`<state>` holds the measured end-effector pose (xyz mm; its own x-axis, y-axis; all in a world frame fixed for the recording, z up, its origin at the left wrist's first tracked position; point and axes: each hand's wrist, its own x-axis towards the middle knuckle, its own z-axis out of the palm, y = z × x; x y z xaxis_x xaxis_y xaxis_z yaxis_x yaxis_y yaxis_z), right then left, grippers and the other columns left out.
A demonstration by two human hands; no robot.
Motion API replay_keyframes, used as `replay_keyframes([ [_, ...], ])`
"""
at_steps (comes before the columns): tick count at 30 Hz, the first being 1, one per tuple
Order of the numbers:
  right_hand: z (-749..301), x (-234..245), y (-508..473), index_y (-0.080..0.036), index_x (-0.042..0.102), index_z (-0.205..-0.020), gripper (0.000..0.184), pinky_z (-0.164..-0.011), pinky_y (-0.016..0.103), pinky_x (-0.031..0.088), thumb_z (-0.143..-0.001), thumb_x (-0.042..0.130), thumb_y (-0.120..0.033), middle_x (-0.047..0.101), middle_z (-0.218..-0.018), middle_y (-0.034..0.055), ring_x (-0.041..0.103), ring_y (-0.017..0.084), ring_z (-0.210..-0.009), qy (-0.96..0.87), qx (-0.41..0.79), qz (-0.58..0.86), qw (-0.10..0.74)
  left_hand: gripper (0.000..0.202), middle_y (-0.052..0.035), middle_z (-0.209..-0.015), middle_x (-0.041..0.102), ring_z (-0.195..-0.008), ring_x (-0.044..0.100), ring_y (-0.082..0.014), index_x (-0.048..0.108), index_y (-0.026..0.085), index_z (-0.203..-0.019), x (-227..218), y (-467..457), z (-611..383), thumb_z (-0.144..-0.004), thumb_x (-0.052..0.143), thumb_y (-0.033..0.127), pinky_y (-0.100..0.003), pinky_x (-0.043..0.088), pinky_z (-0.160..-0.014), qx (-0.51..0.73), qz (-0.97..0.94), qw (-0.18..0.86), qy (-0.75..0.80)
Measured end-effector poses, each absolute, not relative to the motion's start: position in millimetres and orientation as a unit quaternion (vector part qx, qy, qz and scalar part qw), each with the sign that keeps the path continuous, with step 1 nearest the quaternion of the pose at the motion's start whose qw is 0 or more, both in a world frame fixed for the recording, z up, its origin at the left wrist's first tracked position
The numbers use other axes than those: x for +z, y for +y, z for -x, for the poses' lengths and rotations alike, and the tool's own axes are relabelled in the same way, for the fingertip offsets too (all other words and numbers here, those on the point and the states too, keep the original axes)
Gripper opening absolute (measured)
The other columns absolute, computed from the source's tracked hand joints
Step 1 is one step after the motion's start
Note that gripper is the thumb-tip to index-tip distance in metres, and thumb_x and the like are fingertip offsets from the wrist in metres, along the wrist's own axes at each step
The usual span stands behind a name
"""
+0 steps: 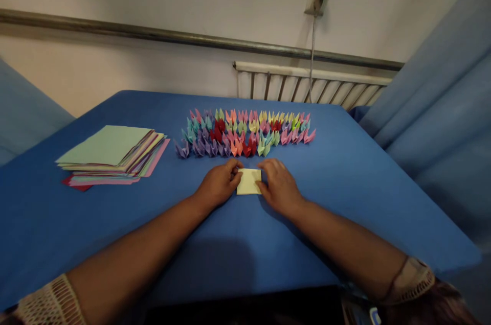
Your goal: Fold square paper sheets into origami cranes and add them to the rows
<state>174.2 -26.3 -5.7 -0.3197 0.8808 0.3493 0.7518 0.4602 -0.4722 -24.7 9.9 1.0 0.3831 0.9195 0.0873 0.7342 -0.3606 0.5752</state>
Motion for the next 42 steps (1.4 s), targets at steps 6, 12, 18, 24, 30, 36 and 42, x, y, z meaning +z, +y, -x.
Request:
replay_keyframes([
  [6, -174.2, -6.4, -28.4, -0.017, 0.06, -0.109, 0.024, -0.091, 0.037, 0.042, -0.088, 0.06, -0.03, 0.059, -0.103, 0.0079, 0.053, 0.021, -0.099, -0.87, 0.172, 0.413, 0.205, 0.031, -0.0084, -0.11, 0.065, -0.103, 0.059, -0.0249, 0.06, 0.018, -0.112, 6.5, 8.0, 30.8, -0.083, 0.055, 0.023, -0.039, 0.045, -0.091, 0.202, -0.851, 0.146, 0.463],
  [12, -175.3, -7.6, -28.5, -0.015, 0.055, -0.11, 0.044, -0.088, 0.037, 0.042, -0.08, 0.07, -0.043, 0.06, -0.103, 0.0085, 0.054, 0.021, -0.096, -0.852, 0.173, 0.448, 0.21, 0.051, -0.0077, -0.128, 0.059, -0.121, 0.05, -0.0243, 0.056, 0.021, -0.125, 17.1, 8.7, 50.3, -0.075, 0.069, 0.024, -0.04, 0.038, -0.106, 0.13, -0.902, 0.244, 0.33],
  [18, -177.7, -7.3, -26.2, -0.016, 0.058, -0.098, 0.02, -0.081, 0.032, 0.042, -0.085, 0.063, -0.03, 0.062, -0.094, 0.0056, 0.055, 0.018, -0.086, -0.839, 0.168, 0.474, 0.21, 0.041, -0.0093, -0.137, 0.053, -0.13, 0.043, -0.0278, 0.062, 0.022, -0.114, 19.9, 13.2, 54.9, -0.075, 0.072, 0.031, -0.045, 0.032, -0.109, 0.109, -0.904, 0.267, 0.317],
  [24, -180.2, -2.5, -27.4, -0.018, 0.057, -0.087, 0.005, -0.079, 0.029, 0.041, -0.088, 0.057, -0.023, 0.06, -0.088, 0.0036, 0.054, 0.016, -0.083, -0.848, 0.184, 0.449, 0.213, 0.013, -0.0063, -0.125, 0.06, -0.12, 0.051, -0.0224, 0.067, 0.021, -0.091, 13.1, 14.1, 46.6, -0.085, 0.06, 0.031, -0.038, 0.037, -0.105, 0.157, -0.888, 0.271, 0.337],
  [30, -176.2, -3.0, -31.8, -0.018, 0.057, -0.089, 0.01, -0.082, 0.034, 0.041, -0.088, 0.059, -0.028, 0.058, -0.093, 0.0062, 0.051, 0.019, -0.089, -0.857, 0.155, 0.451, 0.197, 0.014, -0.0065, -0.134, 0.056, -0.13, 0.042, -0.0253, 0.069, 0.021, -0.089, 7.8, 11.6, 41.2, -0.084, 0.06, 0.031, -0.044, 0.029, -0.11, 0.155, -0.888, 0.257, 0.348],
  [36, -173.4, -2.9, -31.4, -0.017, 0.057, -0.084, 0.008, -0.082, 0.032, 0.041, -0.09, 0.054, -0.021, 0.058, -0.089, 0.0058, 0.052, 0.017, -0.087, -0.831, 0.177, 0.493, 0.19, 0.018, -0.0075, -0.13, 0.059, -0.13, 0.042, -0.0269, 0.067, 0.019, -0.077, 1.5, 13.5, 37.9, -0.084, 0.058, 0.033, -0.046, 0.033, -0.109, 0.169, -0.856, 0.249, 0.421],
  [42, -172.4, -0.8, -34.3, -0.017, 0.057, -0.083, 0.008, -0.08, 0.032, 0.041, -0.089, 0.054, -0.02, 0.058, -0.087, 0.0061, 0.052, 0.018, -0.084, -0.824, 0.149, 0.517, 0.177, 0.018, -0.0092, -0.128, 0.059, -0.126, 0.046, -0.0263, 0.061, 0.018, -0.072, -3.2, 14.8, 35.0, -0.082, 0.061, 0.033, -0.046, 0.034, -0.107, 0.189, -0.852, 0.215, 0.439],
])
